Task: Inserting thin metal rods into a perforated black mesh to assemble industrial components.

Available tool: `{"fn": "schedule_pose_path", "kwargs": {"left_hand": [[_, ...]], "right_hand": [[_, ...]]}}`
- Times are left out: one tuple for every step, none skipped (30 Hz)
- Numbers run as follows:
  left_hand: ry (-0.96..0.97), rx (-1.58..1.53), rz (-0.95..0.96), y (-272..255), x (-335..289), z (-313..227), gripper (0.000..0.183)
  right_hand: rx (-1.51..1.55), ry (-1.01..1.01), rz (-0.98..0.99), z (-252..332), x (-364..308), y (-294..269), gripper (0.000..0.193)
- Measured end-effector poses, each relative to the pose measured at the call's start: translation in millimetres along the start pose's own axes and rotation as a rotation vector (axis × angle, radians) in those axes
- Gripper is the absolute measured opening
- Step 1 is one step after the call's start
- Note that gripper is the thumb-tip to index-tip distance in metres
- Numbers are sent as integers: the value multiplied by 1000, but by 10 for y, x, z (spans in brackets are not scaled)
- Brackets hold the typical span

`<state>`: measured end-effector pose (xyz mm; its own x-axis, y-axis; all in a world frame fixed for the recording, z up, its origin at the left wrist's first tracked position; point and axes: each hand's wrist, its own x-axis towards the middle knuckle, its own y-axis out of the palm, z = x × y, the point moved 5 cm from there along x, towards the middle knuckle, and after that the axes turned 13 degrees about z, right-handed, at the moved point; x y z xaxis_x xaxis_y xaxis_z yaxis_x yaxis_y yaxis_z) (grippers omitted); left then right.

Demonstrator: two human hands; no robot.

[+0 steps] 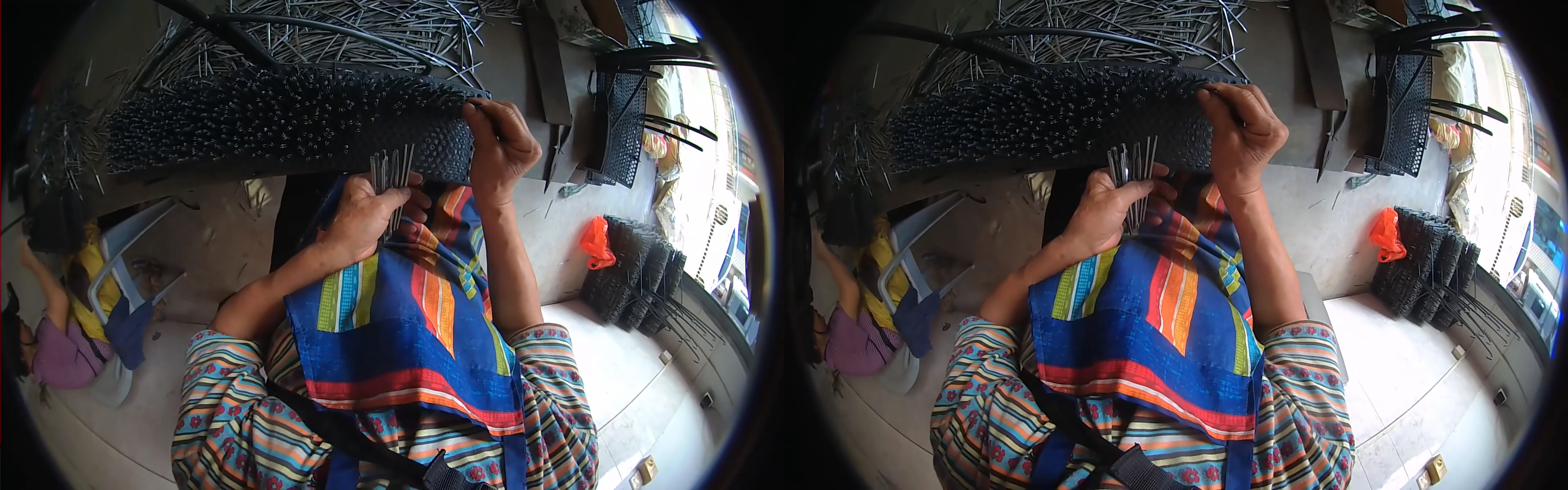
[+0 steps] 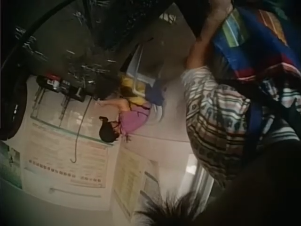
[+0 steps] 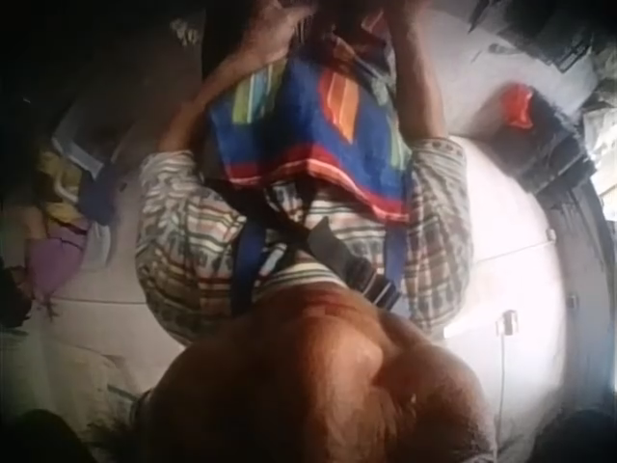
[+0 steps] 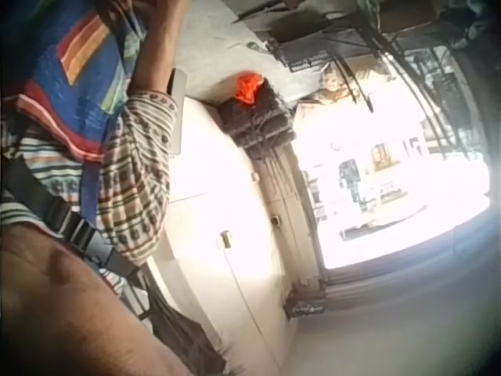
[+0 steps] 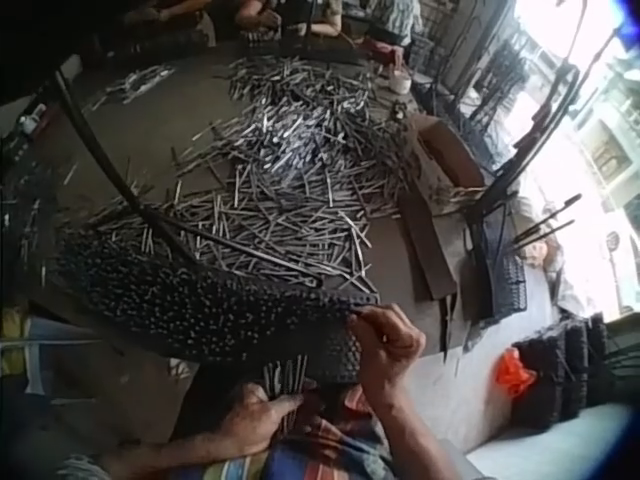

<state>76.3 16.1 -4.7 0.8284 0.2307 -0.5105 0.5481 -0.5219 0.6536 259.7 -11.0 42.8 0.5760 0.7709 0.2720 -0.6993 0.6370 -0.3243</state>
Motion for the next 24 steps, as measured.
{"fn": "schedule_pose_path", "kwargs": {"left_hand": [[-1, -3, 0, -4, 11, 15, 22], [-13, -35, 2, -5, 21, 40, 20], [-26, -68, 4, -6, 23, 60, 18], [-25, -69, 3, 0, 15, 55, 18], [-20, -73, -7, 8, 0, 40, 18], [-15, -76, -17, 12, -11, 30, 18], [-16, -79, -19, 6, -12, 22, 18], [-22, -75, -5, 3, -9, 15, 18], [-28, -71, 10, 1, -5, 9, 18], [-28, -72, 8, -12, -8, 10, 18], [-39, -54, 15, -20, -8, 13, 21], [-50, -35, 23, -27, -7, 19, 23], [-50, -35, 23, -43, -3, 22, 23], [-42, -63, 33, -56, 5, 32, 23], [-34, -91, 44, -69, 14, 42, 22], [-38, -91, 48, -79, 25, 59, 22], [-21, -122, 58, -88, 40, 68, 23], [-4, -153, 68, -83, 48, 71, 23], [-5, -151, 69, -67, 54, 56, 23], [26, -174, 55, -45, 57, 18, 19], [57, -197, 42, -36, 62, -9, 15], [55, -196, 46, -38, 68, -3, 15], [57, -174, 119, -17, 78, -1, 18], [58, -152, 192, 16, 88, -2, 22]], "right_hand": [[-1, 1, 2, 32, -2, 4, 9], [-38, 5, 15, 96, -2, 16, 9], [-75, 8, 28, 131, -4, 30, 9], [-75, 7, 31, 100, -11, 44, 9], [-92, -7, 41, 50, -26, 67, 9], [-110, -20, 51, 28, -34, 85, 10], [-110, -18, 53, 28, -33, 101, 10], [-186, -10, 76, 35, -29, 132, 11], [-263, -1, 99, 41, -26, 161, 11], [-261, 0, 101, 47, -27, 181, 11], [-306, 2, 96, 59, -24, 197, 12], [-351, 5, 90, 71, -22, 204, 12], [-350, 5, 90, 82, -7, 212, 12], [-322, -21, 92, 103, 8, 220, 11], [-294, -46, 93, 116, 13, 224, 10], [-298, -42, 91, 105, 8, 211, 10], [-315, -30, 130, 75, 7, 218, 9], [-331, -17, 169, 58, 3, 221, 9], [-332, -17, 167, 73, -11, 205, 9], [-306, 79, 201, 62, -43, 189, 9], [-279, 174, 236, 49, -79, 176, 10], [-282, 175, 232, 82, -111, 147, 10], [-53, 418, 340, -16, -180, 174, 11], [182, 657, 444, -92, -278, 224, 12]]}}
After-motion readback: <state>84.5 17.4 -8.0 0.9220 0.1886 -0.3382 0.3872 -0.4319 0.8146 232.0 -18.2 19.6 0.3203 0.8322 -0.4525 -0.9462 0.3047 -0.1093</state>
